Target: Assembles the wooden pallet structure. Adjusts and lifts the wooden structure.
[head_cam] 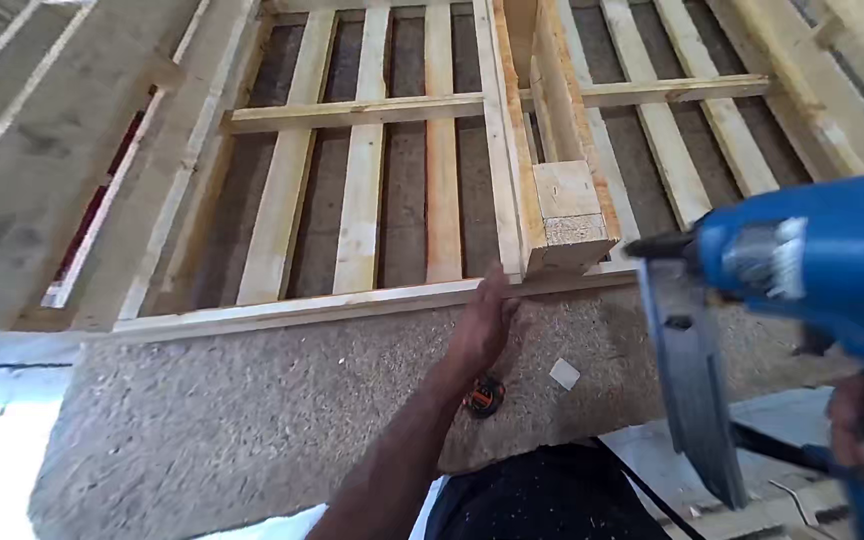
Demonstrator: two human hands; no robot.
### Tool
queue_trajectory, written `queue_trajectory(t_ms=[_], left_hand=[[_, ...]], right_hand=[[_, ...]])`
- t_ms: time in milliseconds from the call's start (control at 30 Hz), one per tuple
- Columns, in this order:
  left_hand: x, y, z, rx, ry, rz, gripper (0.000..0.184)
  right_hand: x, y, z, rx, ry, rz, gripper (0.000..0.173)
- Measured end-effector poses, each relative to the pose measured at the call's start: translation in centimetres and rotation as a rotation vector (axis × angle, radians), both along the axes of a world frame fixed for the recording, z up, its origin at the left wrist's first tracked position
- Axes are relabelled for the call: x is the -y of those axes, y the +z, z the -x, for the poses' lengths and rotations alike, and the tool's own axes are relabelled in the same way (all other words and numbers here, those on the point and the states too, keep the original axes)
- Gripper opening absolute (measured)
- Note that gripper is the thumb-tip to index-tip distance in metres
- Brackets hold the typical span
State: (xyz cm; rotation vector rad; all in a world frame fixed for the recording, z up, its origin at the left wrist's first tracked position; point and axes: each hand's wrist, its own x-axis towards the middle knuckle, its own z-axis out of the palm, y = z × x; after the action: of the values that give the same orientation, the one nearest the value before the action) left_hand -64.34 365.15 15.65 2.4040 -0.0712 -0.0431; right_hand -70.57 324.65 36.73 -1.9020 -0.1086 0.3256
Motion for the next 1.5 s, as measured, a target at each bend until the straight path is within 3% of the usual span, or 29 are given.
queue_trajectory(t_ms=[67,133,167,267,300,333,400,433,533,567,633,667,733,800,900,1033,1300,1500], left_hand=[[-2.0,1.8,4.9,-0.085,0.028,0.103,0.04],[-3.7,3.8,10.5,-0.172,-0.02,0.357,0.037],[-4.1,5.2,13.2,-0.192,-0.056,0.58,0.046],[-4.8,10.1,17.1,-0.27,-0.125,1.187,0.1],[-5.2,11.0,17.1,-0.257,-0.116,1.303,0.103],[-5.8,11.8,16.9,-0.206,-0.06,1.363,0.095],[-7.3,13.6,16.3,-0.105,0.125,1.423,0.063],[-8.4,14.0,16.0,-0.102,0.189,1.446,0.058],[-10.8,13.3,14.9,-0.137,0.405,1.554,0.045],[-11.4,12.3,14.4,-0.151,0.443,1.601,0.047],[-12.7,10.1,13.4,-0.168,0.412,1.751,0.046],[-13.2,9.0,12.9,-0.183,0.352,1.825,0.042],[-13.9,6.9,11.2,-0.254,0.194,1.952,0.04],[-14.3,5.1,9.2,-0.346,0.053,2.025,0.049],[-15.2,3.3,7.0,-0.519,-0.078,2.06,0.051],[-15.0,2.3,7.0,-0.662,-0.039,1.937,0.043],[-14.4,2.1,6.4,-0.738,0.026,1.88,0.041],[-14.4,2.5,4.5,-0.853,0.014,1.796,0.029]], right_hand=[[-4.8,-0.6,3.2,0.045,0.026,0.077,0.046],[-10.2,-1.9,4.5,0.148,0.068,0.19,0.045],[-13.2,-2.5,4.6,0.199,0.084,0.254,0.045],[-22.6,-3.4,4.4,0.265,0.141,0.343,0.045],[-25.7,-3.6,4.5,0.308,0.17,0.356,0.046],[-28.7,-4.0,4.9,0.398,0.19,0.38,0.044],[-33.5,-4.6,6.8,0.612,0.224,0.443,0.038],[-34.7,-4.5,7.9,0.686,0.262,0.418,0.032],[-34.3,-4.1,9.0,0.693,0.26,0.202,0.018],[-33.3,-4.5,8.1,0.61,0.193,0.253,0.022],[-31.1,-6.6,3.5,0.182,0.162,0.448,0.049],[-30.2,-8.4,0.5,-0.081,0.183,0.448,0.062],[-29.5,-12.5,-3.7,-0.416,0.217,0.221,0.065],[-29.4,-14.4,-5.0,-0.567,0.204,-0.034,0.066],[-29.3,-15.1,-3.4,-0.439,0.025,0.008,0.069],[-28.4,-15.1,-1.1,-0.425,-0.062,0.064,0.06],[-27.9,-15.8,-0.2,-0.444,-0.138,0.017,0.06],[-27.9,-15.5,0.1,-0.457,-0.214,0.032,0.062]])
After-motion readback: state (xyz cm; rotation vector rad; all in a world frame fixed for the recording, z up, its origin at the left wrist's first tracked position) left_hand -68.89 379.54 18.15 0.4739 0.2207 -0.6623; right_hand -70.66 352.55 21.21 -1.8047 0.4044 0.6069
